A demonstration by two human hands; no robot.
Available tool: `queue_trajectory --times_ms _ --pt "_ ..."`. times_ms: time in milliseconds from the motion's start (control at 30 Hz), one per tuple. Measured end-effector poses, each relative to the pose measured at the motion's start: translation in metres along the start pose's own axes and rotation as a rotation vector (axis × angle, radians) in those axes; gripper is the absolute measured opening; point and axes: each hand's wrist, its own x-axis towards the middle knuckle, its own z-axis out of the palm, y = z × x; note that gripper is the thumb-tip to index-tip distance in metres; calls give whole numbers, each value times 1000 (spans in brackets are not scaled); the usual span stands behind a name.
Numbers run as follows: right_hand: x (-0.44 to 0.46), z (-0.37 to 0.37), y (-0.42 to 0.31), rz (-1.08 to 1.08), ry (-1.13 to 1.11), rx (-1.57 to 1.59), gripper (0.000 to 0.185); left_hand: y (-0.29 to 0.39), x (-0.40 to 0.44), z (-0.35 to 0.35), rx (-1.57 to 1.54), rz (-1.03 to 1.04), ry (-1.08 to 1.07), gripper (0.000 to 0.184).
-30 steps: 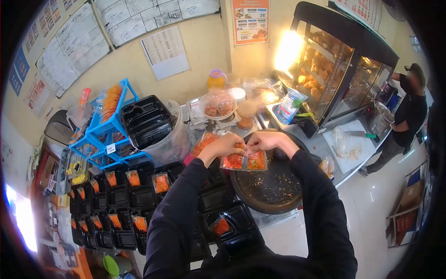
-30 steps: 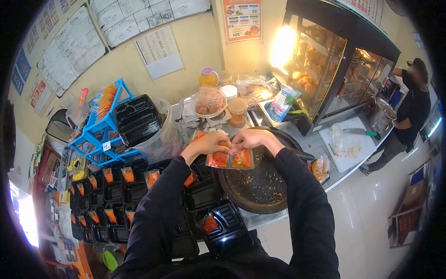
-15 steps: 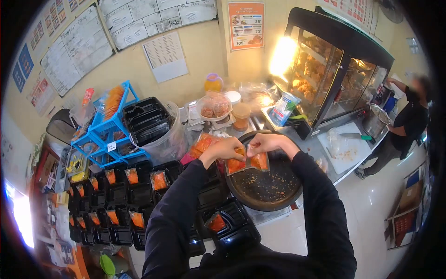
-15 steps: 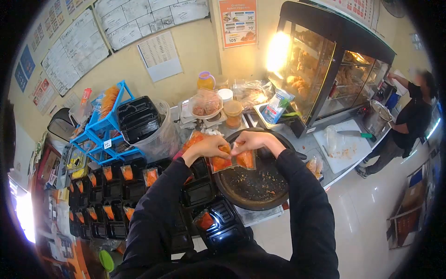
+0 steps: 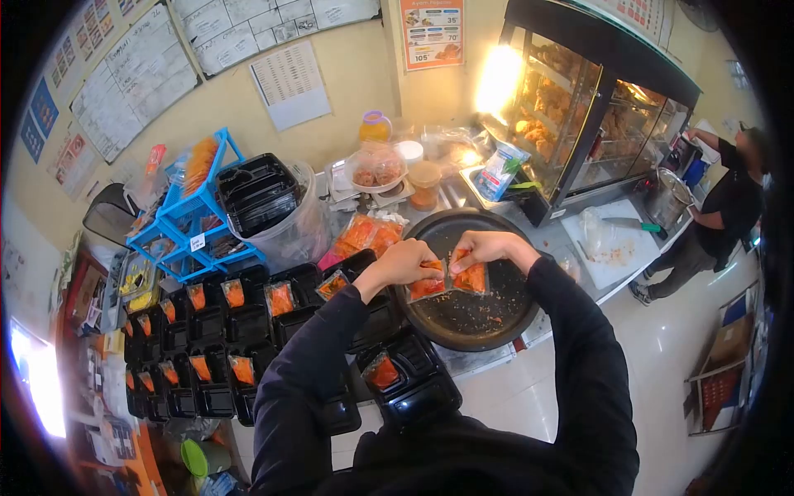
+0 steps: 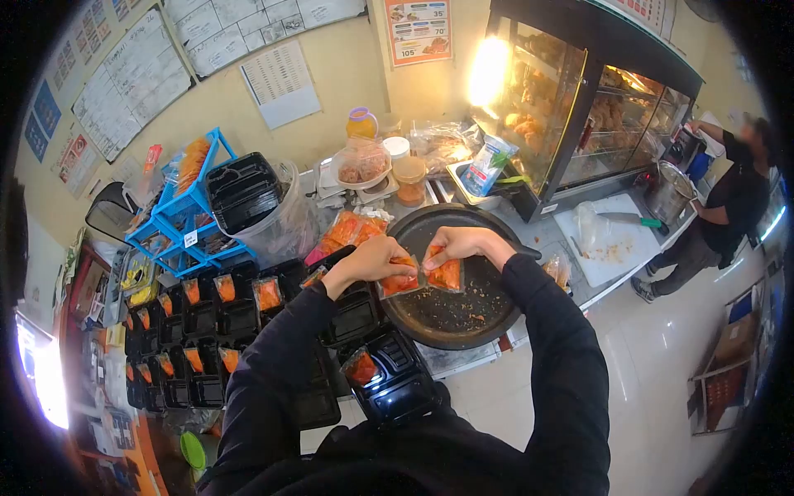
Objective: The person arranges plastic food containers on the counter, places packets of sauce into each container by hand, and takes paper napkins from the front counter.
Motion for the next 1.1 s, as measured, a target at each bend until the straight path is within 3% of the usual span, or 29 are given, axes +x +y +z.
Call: queue_trajectory --times_ms 100,200,400,500,633,667,767,833,900,967,1100 --pt "-6 2 11 42 40 101 25 11 -8 4 73 22 96 21" --pt "-14 3 28 93 109 243 24 4 -14 11 -70 115 216 19" --pt "-26 9 42 48 296 325 26 19 -35 14 -338 -112 302 21" --pt "-40 10 45 71 502 385 23 3 -51 22 -426 -121 516 21" --pt "-41 30 27 -30 816 540 23 -14 -70 49 -996 -342 829 22" --pt "-44 41 9 -34 827 708 20 -20 -73 55 -1187 -409 803 24" --pt "-13 71 -1 -367 854 1077 26 -24 -72 79 -1653 -298 873 28" --pt "7 105 -39 -462 979 1252 41 -13 -66 90 -1808 -139 895 37" --pt "35 137 -45 -471 959 1255 36 -1 -63 95 -1905 -73 923 41" --pt "75 162 -32 -313 1214 875 35 -2 -60 105 -1889 -6 946 48" --pt "98 186 -42 -335 1396 938 24 8 -69 98 -1938 58 1047 55"
